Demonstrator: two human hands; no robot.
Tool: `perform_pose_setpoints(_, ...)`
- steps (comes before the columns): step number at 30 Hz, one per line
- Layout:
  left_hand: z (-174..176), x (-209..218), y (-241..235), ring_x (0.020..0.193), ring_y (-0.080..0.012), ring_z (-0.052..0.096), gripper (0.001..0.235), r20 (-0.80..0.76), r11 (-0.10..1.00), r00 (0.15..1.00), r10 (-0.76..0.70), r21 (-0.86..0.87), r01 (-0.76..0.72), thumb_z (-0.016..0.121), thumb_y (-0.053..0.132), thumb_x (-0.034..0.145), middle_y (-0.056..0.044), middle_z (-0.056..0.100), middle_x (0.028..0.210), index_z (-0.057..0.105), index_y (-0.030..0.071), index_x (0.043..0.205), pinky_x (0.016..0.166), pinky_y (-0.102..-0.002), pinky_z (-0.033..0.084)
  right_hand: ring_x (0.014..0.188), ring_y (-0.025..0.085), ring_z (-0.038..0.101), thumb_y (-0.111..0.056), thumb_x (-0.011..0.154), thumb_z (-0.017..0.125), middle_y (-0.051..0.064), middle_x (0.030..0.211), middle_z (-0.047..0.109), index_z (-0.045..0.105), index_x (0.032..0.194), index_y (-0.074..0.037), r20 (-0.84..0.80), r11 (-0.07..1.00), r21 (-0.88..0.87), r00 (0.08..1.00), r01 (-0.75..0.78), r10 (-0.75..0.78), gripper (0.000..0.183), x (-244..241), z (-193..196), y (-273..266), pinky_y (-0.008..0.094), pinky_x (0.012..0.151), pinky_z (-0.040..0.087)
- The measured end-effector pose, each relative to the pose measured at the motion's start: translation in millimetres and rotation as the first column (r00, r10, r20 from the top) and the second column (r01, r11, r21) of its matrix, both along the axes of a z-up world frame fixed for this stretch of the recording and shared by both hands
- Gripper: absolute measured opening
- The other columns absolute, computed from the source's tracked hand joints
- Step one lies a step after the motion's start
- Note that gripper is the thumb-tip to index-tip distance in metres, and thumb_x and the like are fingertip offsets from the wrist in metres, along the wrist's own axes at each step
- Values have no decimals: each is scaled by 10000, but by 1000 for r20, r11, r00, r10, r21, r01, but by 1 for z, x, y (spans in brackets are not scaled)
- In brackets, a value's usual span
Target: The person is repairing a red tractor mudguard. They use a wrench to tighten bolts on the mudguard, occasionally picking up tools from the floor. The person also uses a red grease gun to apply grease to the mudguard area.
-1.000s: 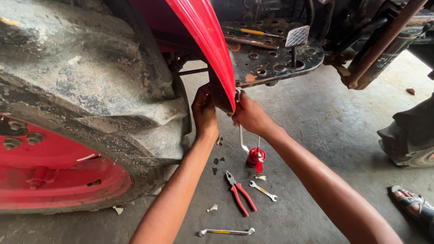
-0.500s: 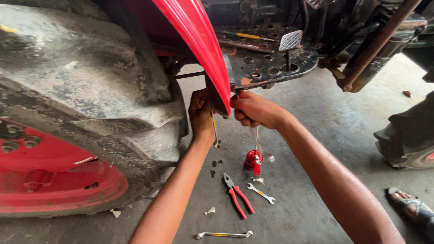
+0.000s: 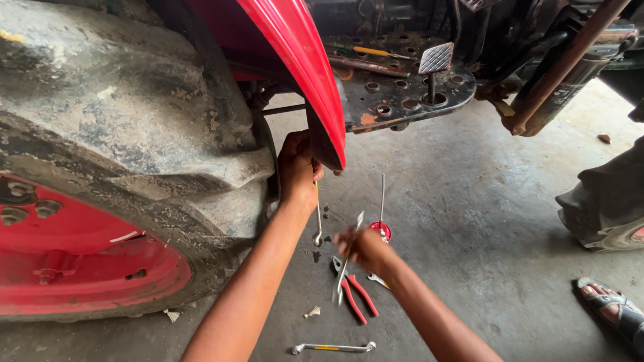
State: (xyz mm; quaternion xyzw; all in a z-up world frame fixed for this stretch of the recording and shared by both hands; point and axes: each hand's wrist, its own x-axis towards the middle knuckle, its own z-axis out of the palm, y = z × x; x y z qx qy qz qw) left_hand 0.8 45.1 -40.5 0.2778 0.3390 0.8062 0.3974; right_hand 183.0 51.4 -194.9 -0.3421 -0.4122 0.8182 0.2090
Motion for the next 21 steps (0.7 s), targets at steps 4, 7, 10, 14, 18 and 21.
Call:
perform_pose_setpoints(4, -7, 5, 1, 750, -64, 528, 72, -153, 982, 977, 148, 140, -127, 650, 31, 1008, 19, 617, 873, 644, 44, 1079, 659, -257, 427, 613, 107, 662, -164, 952, 551, 100, 883, 753, 582, 975, -94, 26, 986, -165, 1000, 1, 3, 80, 0, -25, -19, 201, 379, 345)
perform_pose_setpoints(7, -6, 7, -1, 946, -63, 619, 116, -184, 979, 970, 161, 155, -133, 631, 46, 987, 25, 682, 1009, 640, 64, 1101, 869, -249, 485, 623, 163, 660, -65, 938, 703, 129, 844, 706, 601, 1080, -42, 349, 962, 128, 919, -241, 183, 177, -4, -38, -59, 285, 480, 502)
perform_pose_setpoints(10, -1, 4, -1, 983, -63, 637, 149, -184, 985, 972, 143, 123, -121, 618, 44, 963, 18, 702, 1064, 648, 66, 1107, 897, -246, 491, 615, 182, 620, -50, 884, 668, 128, 902, 773, 475, 1309, -238, 295, 995, 88, 955, -45, 18, 503, -8, -43, -70, 328, 489, 465)
perform_pose_setpoints(14, -2, 1, -7, 836, -73, 508, 207, -111, 997, 991, 76, 37, -73, 636, 14, 926, 25, 668, 1010, 679, 72, 1120, 739, -259, 376, 651, 155, 647, -197, 1006, 589, 118, 937, 742, 618, 1318, 60, -51, 987, -154, 997, 46, -55, 405, -6, -27, -54, 279, 553, 524)
perform_pose_setpoints(18, 4, 1, -4, 864, -81, 572, 158, -130, 995, 986, 101, 11, -101, 643, 36, 933, 20, 678, 980, 684, 74, 1081, 768, -263, 421, 802, 172, 767, -259, 983, 506, 112, 1005, 789, 634, 1255, -8, 121, 992, 119, 992, 31, -46, 391, 6, 36, -21, 312, 669, 600)
perform_pose_setpoints(21, 5, 0, -6, 905, -96, 594, 141, -155, 994, 982, 110, 23, -108, 656, 27, 941, 1, 682, 986, 679, 56, 1078, 822, -271, 446, 677, 195, 625, -337, 1021, 593, 230, 889, 712, 738, 1184, -54, 469, 817, 563, 862, -124, -193, 357, 9, 80, -18, 370, 621, 485)
